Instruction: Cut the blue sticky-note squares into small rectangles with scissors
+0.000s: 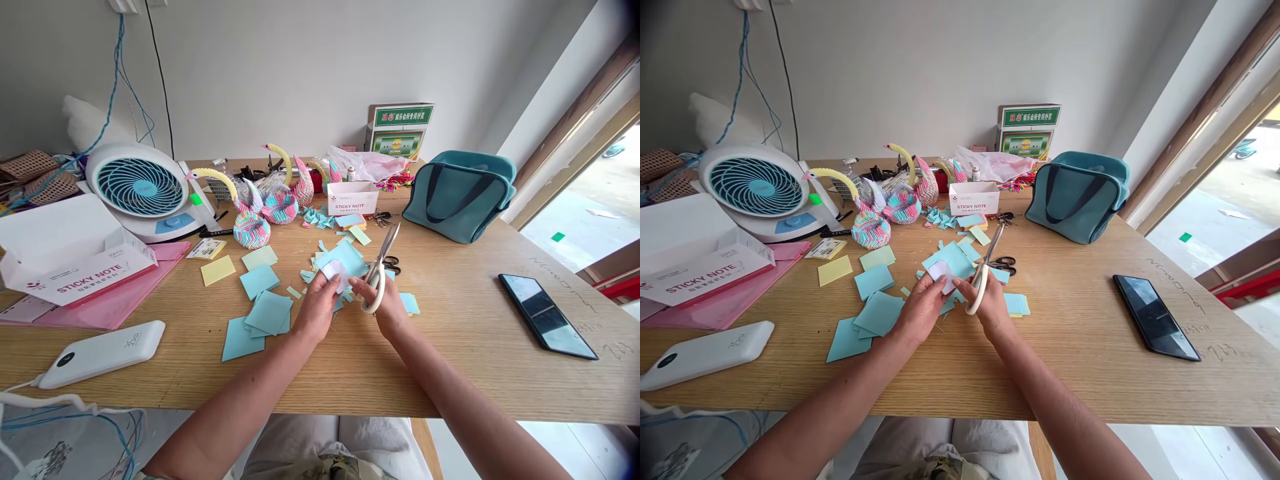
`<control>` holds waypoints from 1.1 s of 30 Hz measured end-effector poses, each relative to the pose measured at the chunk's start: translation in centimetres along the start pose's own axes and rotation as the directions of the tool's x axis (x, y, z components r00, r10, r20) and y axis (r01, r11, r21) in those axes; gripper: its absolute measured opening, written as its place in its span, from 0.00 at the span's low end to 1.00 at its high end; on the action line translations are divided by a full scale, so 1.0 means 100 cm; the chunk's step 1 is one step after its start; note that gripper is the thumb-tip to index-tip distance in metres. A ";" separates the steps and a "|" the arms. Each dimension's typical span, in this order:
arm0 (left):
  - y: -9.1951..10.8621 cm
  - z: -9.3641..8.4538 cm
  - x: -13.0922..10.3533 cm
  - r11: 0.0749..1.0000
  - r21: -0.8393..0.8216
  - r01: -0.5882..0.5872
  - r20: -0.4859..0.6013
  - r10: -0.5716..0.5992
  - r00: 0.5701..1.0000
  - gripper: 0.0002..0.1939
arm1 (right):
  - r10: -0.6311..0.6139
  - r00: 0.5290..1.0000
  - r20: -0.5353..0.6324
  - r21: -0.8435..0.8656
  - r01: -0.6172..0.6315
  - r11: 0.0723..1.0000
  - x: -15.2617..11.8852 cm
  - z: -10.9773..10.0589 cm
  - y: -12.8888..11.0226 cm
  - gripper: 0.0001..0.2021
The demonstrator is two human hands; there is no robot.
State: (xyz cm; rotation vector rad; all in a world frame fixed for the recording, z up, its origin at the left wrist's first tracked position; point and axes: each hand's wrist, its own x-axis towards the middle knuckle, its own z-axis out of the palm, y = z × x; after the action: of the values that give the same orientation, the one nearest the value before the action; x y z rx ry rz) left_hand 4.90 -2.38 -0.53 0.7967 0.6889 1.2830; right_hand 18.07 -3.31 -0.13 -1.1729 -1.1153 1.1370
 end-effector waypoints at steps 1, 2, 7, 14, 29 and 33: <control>-0.002 0.000 -0.001 1.000 0.003 -0.008 -0.006 0.008 1.000 0.22 | -0.007 1.000 0.005 0.000 0.007 1.000 0.000 0.000 0.001 0.22; -0.004 0.001 -0.002 1.000 0.006 -0.014 -0.009 0.015 1.000 0.22 | -0.011 1.000 0.007 0.001 0.011 1.000 0.000 0.001 0.002 0.22; -0.009 0.000 -0.003 1.000 0.017 0.008 0.018 -0.008 1.000 0.23 | -0.001 1.000 -0.018 0.004 0.001 1.000 0.000 0.002 0.002 0.21; -0.006 -0.002 -0.002 0.998 0.006 0.057 -0.033 -0.057 0.998 0.24 | -0.022 1.000 -0.012 0.052 0.023 0.998 -0.001 0.003 0.001 0.20; 0.006 -0.006 0.004 0.999 0.035 0.037 -0.156 -0.031 0.987 0.24 | -0.038 0.999 0.007 0.015 0.038 0.999 -0.003 0.003 -0.001 0.21; 0.008 -0.007 0.003 0.997 0.070 0.029 -0.147 -0.018 0.989 0.23 | -0.046 0.999 0.017 -0.020 0.046 0.999 -0.005 0.004 -0.003 0.20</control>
State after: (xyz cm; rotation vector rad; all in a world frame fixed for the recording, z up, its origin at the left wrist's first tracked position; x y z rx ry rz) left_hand 3.98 -1.91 -0.26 0.7560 0.8638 1.3102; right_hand 17.69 -3.78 0.17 -1.1498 -1.1635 1.1046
